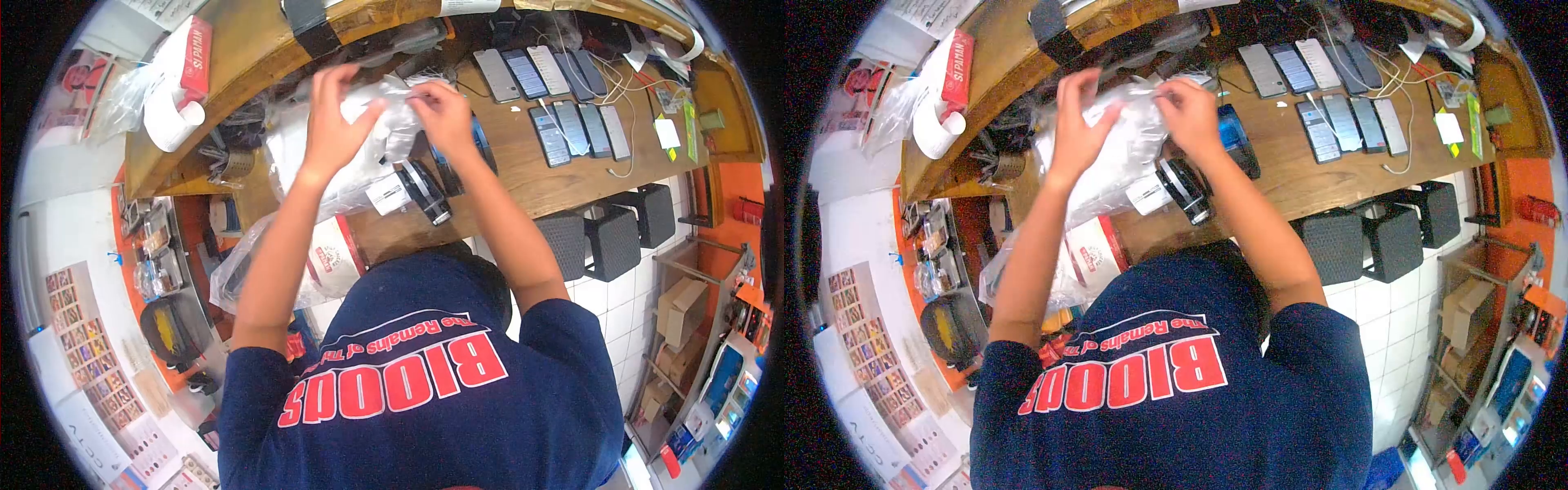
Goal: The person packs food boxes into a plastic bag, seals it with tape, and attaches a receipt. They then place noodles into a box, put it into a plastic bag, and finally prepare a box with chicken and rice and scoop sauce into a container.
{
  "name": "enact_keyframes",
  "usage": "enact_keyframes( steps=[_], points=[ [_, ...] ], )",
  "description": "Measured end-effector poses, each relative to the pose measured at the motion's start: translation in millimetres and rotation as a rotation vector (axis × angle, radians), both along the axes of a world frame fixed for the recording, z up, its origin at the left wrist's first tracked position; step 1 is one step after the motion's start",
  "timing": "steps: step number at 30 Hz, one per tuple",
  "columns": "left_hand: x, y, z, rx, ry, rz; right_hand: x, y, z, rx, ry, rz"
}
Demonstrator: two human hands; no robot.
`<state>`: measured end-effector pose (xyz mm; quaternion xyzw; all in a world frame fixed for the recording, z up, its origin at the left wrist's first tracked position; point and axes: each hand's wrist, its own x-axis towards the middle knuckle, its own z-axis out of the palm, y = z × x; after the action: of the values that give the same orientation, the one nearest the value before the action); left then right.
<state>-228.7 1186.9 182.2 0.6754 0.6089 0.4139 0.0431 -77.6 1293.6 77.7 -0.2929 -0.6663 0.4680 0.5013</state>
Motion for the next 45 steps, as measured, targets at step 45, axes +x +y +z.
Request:
enact_keyframes(
  steps=[45],
  points=[
    [-77,-39,-233,-0.672,-0.709,0.665,167,-53,-74,-0.572,0.021,-0.285]
  ],
)
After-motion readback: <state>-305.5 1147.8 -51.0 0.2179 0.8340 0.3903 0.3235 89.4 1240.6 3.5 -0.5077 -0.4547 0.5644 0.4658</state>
